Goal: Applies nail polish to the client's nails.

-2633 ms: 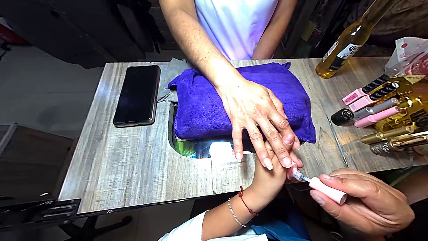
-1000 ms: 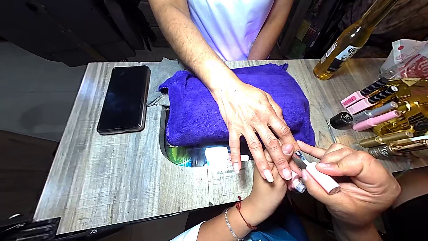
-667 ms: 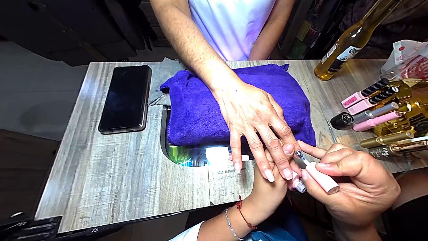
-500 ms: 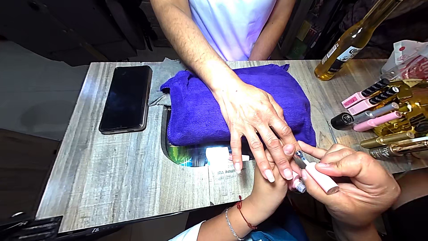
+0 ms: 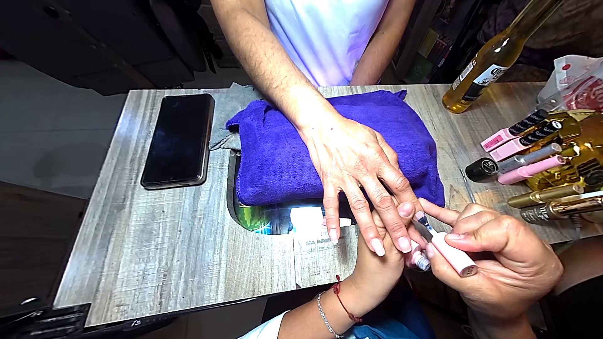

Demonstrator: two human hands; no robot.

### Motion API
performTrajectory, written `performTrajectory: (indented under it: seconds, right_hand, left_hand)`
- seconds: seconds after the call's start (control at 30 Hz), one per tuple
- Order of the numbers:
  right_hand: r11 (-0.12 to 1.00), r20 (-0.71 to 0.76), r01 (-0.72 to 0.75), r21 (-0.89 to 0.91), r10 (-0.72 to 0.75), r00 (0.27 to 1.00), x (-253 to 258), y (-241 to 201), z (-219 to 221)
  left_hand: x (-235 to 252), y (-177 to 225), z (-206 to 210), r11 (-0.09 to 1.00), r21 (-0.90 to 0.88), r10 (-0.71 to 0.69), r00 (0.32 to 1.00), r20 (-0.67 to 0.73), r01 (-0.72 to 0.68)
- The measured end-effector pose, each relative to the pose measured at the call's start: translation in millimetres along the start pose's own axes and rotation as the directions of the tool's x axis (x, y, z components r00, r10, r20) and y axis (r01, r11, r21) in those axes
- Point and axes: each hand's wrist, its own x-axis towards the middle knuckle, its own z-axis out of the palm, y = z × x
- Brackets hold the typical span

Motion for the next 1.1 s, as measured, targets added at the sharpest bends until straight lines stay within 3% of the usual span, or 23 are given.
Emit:
performTrajectory:
  seconds: [0.2, 0.47, 0.8, 1.1]
  right_hand:
    - [0.999, 0.005, 0.029, 0.027, -0.029, 1.000, -0.7, 0.0, -1.0]
    - [0.991, 0.015, 0.093, -0.096, -0.092, 0.996, 0.2, -0.4, 3.2]
    - [0.990, 0.024, 0.089, -0.110, -0.087, 0.996, -1.3, -1.1, 2.9]
    - [0.998, 0.011, 0.062, -0.008, -0.062, 0.998, -4.6, 0.7, 0.1]
  left_hand:
    - [0.2, 0.9, 0.8, 1.000, -0.023, -0.017, 1.000, 0.007, 0.017]
    - [1.2, 1.1, 0.6, 1.000, -0.007, 0.010, 1.000, 0.004, -0.010]
    - [0.8, 1.4, 0.8, 1.000, -0.014, -0.005, 1.000, -0.001, 0.005]
    - [0.2, 1.7, 0.3, 1.000, -0.014, -0.020, 1.000, 0.002, 0.020]
